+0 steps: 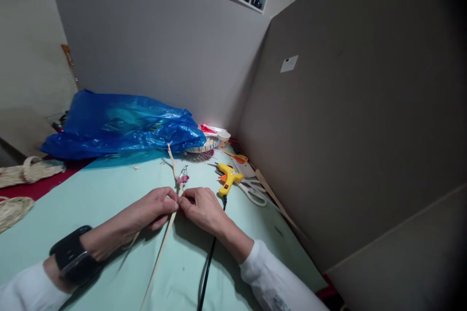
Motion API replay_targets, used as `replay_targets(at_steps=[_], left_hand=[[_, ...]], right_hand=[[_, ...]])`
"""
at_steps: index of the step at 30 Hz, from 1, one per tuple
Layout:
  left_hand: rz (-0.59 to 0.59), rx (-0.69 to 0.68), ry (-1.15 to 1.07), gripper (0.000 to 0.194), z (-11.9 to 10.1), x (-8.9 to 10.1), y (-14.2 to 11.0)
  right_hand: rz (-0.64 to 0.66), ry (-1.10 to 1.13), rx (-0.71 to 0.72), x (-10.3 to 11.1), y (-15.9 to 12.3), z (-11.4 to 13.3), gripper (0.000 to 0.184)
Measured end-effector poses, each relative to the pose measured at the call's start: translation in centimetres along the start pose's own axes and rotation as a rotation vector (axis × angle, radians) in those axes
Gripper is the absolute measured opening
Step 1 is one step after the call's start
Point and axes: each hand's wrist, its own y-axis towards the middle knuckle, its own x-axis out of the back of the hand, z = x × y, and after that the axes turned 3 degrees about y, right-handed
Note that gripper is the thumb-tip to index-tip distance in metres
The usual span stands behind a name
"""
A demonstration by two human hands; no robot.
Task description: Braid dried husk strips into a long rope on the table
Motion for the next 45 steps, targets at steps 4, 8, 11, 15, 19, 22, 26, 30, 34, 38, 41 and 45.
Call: replay_targets(at_steps=[4,8,11,15,19,22,26,30,34,38,41,45], left_hand=[[-0.039,-0.042,0.116,0.024,0.4,-0.3,0.1],[-0.072,-0.083,0.239,0.019,0.3,-0.4,-0.2],[-0.141,-0.119,0.344,0.018,-0.7,-0.5,-0.9],[-0.265,-0.166,0.494,0.024,-2.2,-1.0,-1.4],[-0.343,-0.074,0.528,0.029,-2.5,-1.5,-1.1],[-0.340,-0.022,0.500,0.032,-2.3,-2.1,-1.3],[-0.350,-0.029,0.576,0.033,-2.3,-3.5,-2.0],[-0.325,-0.065,0.728,0.038,-2.0,-4.8,-2.7],[-0.256,-0.122,0.823,0.044,-1.8,-5.5,-3.5],[-0.246,-0.162,0.815,0.039,-2.6,-5.1,-3.9],[-0.330,-0.153,0.726,0.032,-3.3,-3.8,-3.4],[-0.450,-0.112,0.527,0.018,-3.0,-2.0,-1.9]], right_hand=[[0.024,0.157,-0.055,-0.4,0.1,-0.6,0.030],[0.002,0.223,-0.107,-1.0,-0.1,-0.7,0.030],[-0.034,0.204,-0.103,-1.2,-0.2,-0.7,0.028],[-0.084,0.121,-0.043,-1.2,-0.4,-0.6,0.030],[-0.084,-0.002,0.025,-1.1,-0.7,-0.6,0.034],[-0.058,0.010,0.030,-1.0,-0.7,-0.8,0.035],[-0.004,0.282,-0.017,-1.0,-0.4,-1.3,0.031],[0.116,0.582,-0.117,-1.0,-0.3,-1.7,0.030],[0.127,0.774,-0.235,-1.3,-0.3,-1.8,0.031],[0.099,0.824,-0.291,-1.4,-0.1,-1.7,0.038],[0.079,0.843,-0.287,-1.2,0.0,-1.5,0.039],[0.095,0.818,-0.310,-0.8,-0.1,-1.3,0.043]])
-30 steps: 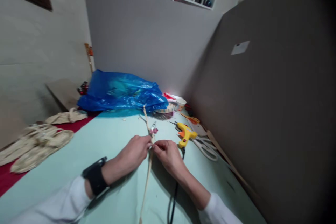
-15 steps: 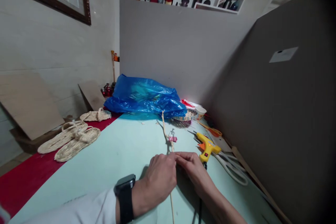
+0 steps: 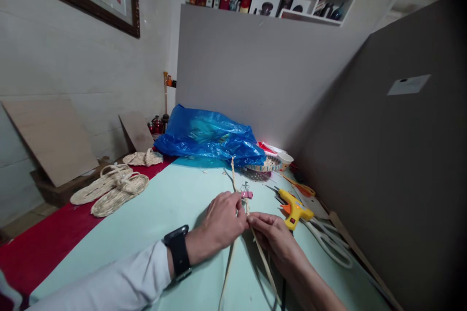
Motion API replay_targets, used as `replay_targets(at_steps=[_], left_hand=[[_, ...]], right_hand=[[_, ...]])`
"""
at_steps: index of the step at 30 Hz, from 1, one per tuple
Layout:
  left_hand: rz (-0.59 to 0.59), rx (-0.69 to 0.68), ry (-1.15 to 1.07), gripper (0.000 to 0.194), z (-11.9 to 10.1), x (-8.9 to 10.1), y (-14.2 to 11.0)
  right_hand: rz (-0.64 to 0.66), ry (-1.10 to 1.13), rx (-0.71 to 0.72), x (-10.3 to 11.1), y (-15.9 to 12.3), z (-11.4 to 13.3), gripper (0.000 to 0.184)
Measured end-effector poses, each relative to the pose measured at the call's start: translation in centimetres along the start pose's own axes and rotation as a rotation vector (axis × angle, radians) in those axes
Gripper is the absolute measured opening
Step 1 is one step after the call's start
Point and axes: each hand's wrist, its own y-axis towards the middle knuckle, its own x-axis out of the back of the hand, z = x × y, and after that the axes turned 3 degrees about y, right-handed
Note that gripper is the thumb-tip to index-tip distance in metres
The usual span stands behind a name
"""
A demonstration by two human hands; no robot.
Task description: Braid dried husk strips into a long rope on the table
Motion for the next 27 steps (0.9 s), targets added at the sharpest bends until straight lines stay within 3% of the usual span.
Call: replay_targets(at_steps=[2,6,9,17,21,27], left_hand=[[0.062,0.032,-0.133,0.010,0.7,-0.4,0.6],[0.298,0.114,-0.448,0.007,1.4,-1.6,0.8],[0.372,0.193,-0.597,0.005,1.3,-1.8,0.6],[0.368,0.238,-0.682,0.011,0.9,-1.5,0.3],[0.322,0.198,-0.589,0.035,1.6,-1.8,0.4],[0.135,0.153,-0.354,0.039,1.6,-2.1,0.6]], right_hand=[[0.023,0.017,-0.001,0.0,-0.1,0.2,0.045],[0.067,0.028,-0.002,0.1,0.1,0.1,0.045],[0.073,0.008,-0.020,0.2,0.1,0.0,0.043],[0.117,-0.196,0.009,1.0,0.2,0.7,0.037],[0.108,-0.562,0.177,1.3,0.1,0.9,0.035],[-0.100,-1.164,0.252,-0.4,-1.7,1.2,0.033]])
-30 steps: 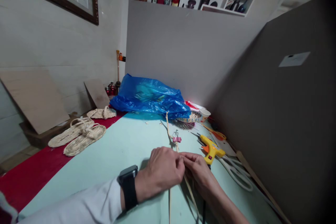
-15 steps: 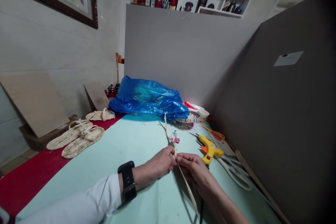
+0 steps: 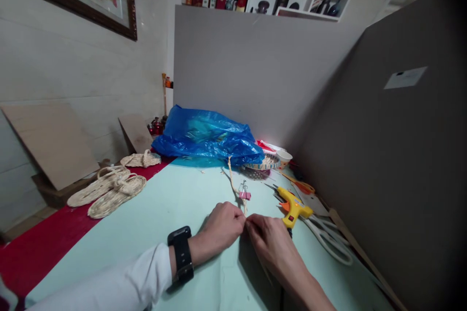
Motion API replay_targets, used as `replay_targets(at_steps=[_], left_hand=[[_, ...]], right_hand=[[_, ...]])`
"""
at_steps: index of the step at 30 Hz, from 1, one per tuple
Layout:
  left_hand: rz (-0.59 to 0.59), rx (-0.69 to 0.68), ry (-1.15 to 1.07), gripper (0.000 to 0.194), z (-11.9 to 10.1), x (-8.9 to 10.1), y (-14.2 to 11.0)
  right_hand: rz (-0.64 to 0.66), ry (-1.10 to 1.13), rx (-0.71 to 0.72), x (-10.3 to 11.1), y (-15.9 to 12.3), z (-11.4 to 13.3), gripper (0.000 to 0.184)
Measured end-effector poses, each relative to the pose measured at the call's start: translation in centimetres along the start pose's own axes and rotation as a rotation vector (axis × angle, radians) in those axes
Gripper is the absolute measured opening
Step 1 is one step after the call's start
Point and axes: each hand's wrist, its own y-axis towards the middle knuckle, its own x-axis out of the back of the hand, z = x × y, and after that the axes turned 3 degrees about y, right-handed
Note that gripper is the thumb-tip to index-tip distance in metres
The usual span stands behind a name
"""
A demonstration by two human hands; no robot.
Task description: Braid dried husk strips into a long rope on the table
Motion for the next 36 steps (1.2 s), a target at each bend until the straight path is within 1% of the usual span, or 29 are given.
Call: replay_targets(at_steps=[2,4,8,11,14,16,18,19,21,22,23,24,26,27,28,29,30,32,34,36], left_hand=[[-0.006,0.003,0.035,0.041,-0.2,0.0,0.0],[-0.001,0.009,0.035,0.040,-0.1,-0.1,-0.1],[0.014,0.054,-0.057,0.036,0.7,-0.2,0.2],[0.067,0.107,-0.184,0.038,1.2,-0.2,0.2],[0.103,0.125,-0.309,0.030,0.9,0.1,0.0],[0.127,0.119,-0.372,0.021,0.5,0.4,-0.3],[0.158,0.109,-0.418,0.018,0.2,0.7,-0.5],[0.171,0.101,-0.435,0.022,0.2,0.8,-0.5],[0.205,0.100,-0.462,0.024,0.3,0.9,-0.4],[0.222,0.100,-0.472,0.024,0.4,1.0,-0.3],[0.238,0.098,-0.481,0.024,0.6,1.0,-0.2],[0.252,0.096,-0.489,0.024,0.7,1.0,-0.1],[0.281,0.088,-0.497,0.023,0.9,1.1,-0.1],[0.298,0.087,-0.497,0.023,0.9,1.1,-0.2],[0.315,0.086,-0.494,0.024,1.0,1.2,-0.2],[0.329,0.085,-0.492,0.026,1.0,1.2,-0.2],[0.339,0.085,-0.490,0.028,1.1,1.3,-0.2],[0.349,0.084,-0.489,0.031,1.2,1.3,-0.1],[0.358,0.082,-0.485,0.034,1.3,1.2,0.0],[0.360,0.077,-0.473,0.035,1.4,1.0,0.1]], right_hand=[[-0.033,-0.179,-0.017,0.0,-0.6,0.6,0.029],[-0.047,-0.293,-0.021,-0.1,-1.0,1.0,0.025],[-0.068,-0.366,0.033,-0.5,-1.5,1.3,0.023],[-0.111,-0.376,0.181,-1.5,-1.6,0.9,0.015],[-0.232,-0.406,0.393,-2.7,-1.6,0.5,0.024],[-0.278,-0.434,0.509,-3.5,-1.8,0.6,0.023],[-0.254,-0.472,0.588,-3.8,-2.1,0.9,0.020],[-0.222,-0.487,0.615,-3.7,-2.2,1.1,0.020],[-0.122,-0.451,0.598,-3.0,-2.3,1.5,0.017],[-0.083,-0.371,0.564,-2.4,-2.3,1.7,0.012],[-0.076,-0.262,0.503,-1.7,-2.2,1.8,0.010],[-0.107,-0.132,0.421,-0.9,-2.0,1.7,0.015],[-0.240,0.115,0.217,0.4,-1.4,1.3,0.023],[-0.288,0.213,0.127,0.9,-1.0,0.9,0.023],[-0.282,0.286,0.063,1.2,-0.7,0.5,0.025],[-0.237,0.336,0.023,1.2,-0.3,0.1,0.027],[-0.163,0.378,0.004,1.1,0.0,-0.1,0.029],[-0.025,0.439,-0.005,0.6,0.5,-0.4,0.024],[0.025,0.480,-0.012,0.1,0.8,-0.3,0.021],[0.020,0.490,-0.028,-0.1,1.0,-0.1,0.017]])
